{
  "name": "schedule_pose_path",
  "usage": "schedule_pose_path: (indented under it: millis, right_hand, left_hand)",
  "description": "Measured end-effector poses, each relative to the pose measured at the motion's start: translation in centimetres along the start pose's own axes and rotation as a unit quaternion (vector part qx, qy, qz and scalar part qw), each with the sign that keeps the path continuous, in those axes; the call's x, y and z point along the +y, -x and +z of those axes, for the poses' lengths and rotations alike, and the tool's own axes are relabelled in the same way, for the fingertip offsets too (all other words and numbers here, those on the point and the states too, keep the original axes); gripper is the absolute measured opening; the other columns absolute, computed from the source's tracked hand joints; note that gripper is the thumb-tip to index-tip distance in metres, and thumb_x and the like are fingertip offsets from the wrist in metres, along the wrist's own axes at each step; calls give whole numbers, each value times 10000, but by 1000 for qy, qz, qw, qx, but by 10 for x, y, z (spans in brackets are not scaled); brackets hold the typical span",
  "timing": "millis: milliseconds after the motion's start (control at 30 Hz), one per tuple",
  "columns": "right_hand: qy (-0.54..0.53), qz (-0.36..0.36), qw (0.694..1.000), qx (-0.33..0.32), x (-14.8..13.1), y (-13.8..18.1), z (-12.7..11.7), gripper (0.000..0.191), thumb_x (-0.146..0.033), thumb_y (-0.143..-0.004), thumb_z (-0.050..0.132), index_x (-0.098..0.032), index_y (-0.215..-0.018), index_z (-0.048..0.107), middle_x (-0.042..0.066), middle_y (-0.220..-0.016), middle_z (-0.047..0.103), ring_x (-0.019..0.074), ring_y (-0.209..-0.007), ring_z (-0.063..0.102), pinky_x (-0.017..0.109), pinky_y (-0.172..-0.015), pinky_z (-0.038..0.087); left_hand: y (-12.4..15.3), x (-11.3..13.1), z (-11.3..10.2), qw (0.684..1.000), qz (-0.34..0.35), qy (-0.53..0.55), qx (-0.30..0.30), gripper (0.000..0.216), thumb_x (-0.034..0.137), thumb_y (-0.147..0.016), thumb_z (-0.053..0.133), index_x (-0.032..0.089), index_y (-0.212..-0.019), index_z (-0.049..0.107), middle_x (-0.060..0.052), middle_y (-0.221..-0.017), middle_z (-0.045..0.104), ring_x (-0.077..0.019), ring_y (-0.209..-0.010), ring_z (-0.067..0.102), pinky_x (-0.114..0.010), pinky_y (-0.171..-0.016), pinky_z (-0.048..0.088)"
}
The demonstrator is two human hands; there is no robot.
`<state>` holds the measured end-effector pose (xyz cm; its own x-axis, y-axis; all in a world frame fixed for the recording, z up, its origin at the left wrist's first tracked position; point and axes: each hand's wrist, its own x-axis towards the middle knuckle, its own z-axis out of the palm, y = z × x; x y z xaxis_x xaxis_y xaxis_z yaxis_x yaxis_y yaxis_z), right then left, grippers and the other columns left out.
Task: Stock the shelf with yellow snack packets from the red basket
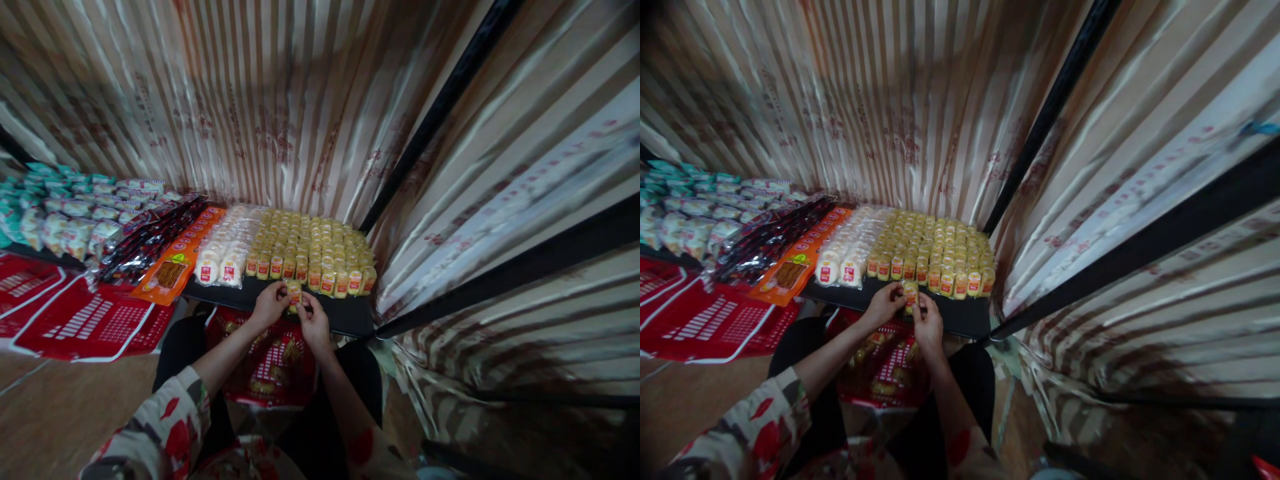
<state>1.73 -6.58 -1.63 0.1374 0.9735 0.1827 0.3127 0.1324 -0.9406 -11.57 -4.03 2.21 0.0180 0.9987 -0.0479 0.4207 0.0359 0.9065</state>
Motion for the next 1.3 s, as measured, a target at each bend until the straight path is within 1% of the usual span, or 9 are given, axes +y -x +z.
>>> schedule_pose_path:
  millis: [133, 267, 467, 600, 733, 967, 1033, 1133, 1300]
  right_hand:
    - [87, -32, 995, 47, 1, -15, -3, 339, -333, -839, 451, -159, -1091, 597, 116, -1040, 598, 178, -898, 576, 269, -670, 515]
    - [129, -63, 988, 65, 11, -26, -5, 353, -298, -849, 405, -147, -1109, 591, 124, -1044, 608, 191, -919, 571, 320, -745, 508]
    - [116, -71, 987, 86, 26, -29, -4, 382, -265, -861, 366, -127, -1160, 560, 143, -1040, 616, 182, -890, 612, 334, -799, 511]
    - [119, -74, 986, 86, 28, -28, -3, 395, -241, -858, 365, -113, -1187, 541, 152, -1048, 618, 182, -891, 626, 330, -805, 519]
    - [132, -85, 984, 85, 27, -28, -3, 390, -212, -848, 369, -124, -1182, 549, 141, -1042, 627, 177, -897, 626, 322, -808, 522]
    - [140, -72, 984, 84, 26, -28, -3, 418, -193, -834, 372, -121, -1214, 529, 141, -1063, 623, 173, -899, 627, 312, -804, 526]
    - [142, -62, 984, 83, 24, -28, -3, 434, -190, -831, 374, -124, -1238, 510, 141, -1081, 623, 172, -899, 630, 308, -800, 526]
    - [147, -54, 984, 83, 24, -28, -3, 450, -191, -831, 372, -126, -1260, 491, 138, -1087, 627, 172, -899, 632, 310, -806, 524]
    - [155, -54, 983, 86, 24, -29, -3, 458, -202, -833, 373, -123, -1269, 487, 135, -1060, 641, 178, -890, 639, 318, -811, 521]
  left_hand:
    - [-14, 16, 7, 993, -5, -107, 45, 196, 182, -764, 571, 163, -958, 585, -13, -883, 634, -100, -677, 551, -222, -691, 430]
    - [-24, 18, 16, 985, -6, -160, 67, 188, 187, -790, 554, 160, -975, 580, -30, -916, 636, -121, -751, 573, -230, -734, 428]
    - [-32, 13, 29, 984, 27, -161, 76, 238, 200, -810, 543, 166, -1046, 556, -39, -952, 625, -130, -797, 582, -239, -770, 439]
    - [-33, 16, 34, 982, 50, -166, 79, 257, 187, -822, 525, 176, -1078, 527, -43, -985, 613, -136, -839, 582, -255, -803, 445]
    - [-33, 16, 37, 980, 65, -159, 100, 280, 169, -821, 522, 176, -1099, 493, -55, -1012, 583, -143, -878, 575, -260, -805, 451]
    - [-33, 8, 41, 979, 74, -119, 147, 200, 160, -807, 533, 161, -997, 472, -31, -897, 535, -111, -743, 559, -237, -721, 464]
    - [-31, 7, 42, 977, 84, -133, 145, 142, 158, -810, 528, 166, -943, 477, -20, -859, 533, -114, -748, 555, -234, -720, 461]
    - [-28, 8, 47, 965, 115, -199, 126, 39, 194, -842, 501, 182, -878, 500, -20, -857, 546, -130, -806, 557, -234, -734, 455]
    - [-28, 7, 55, 938, 138, -301, 101, 127, 241, -887, 435, 207, -949, 540, -30, -936, 570, -142, -850, 568, -227, -709, 456]
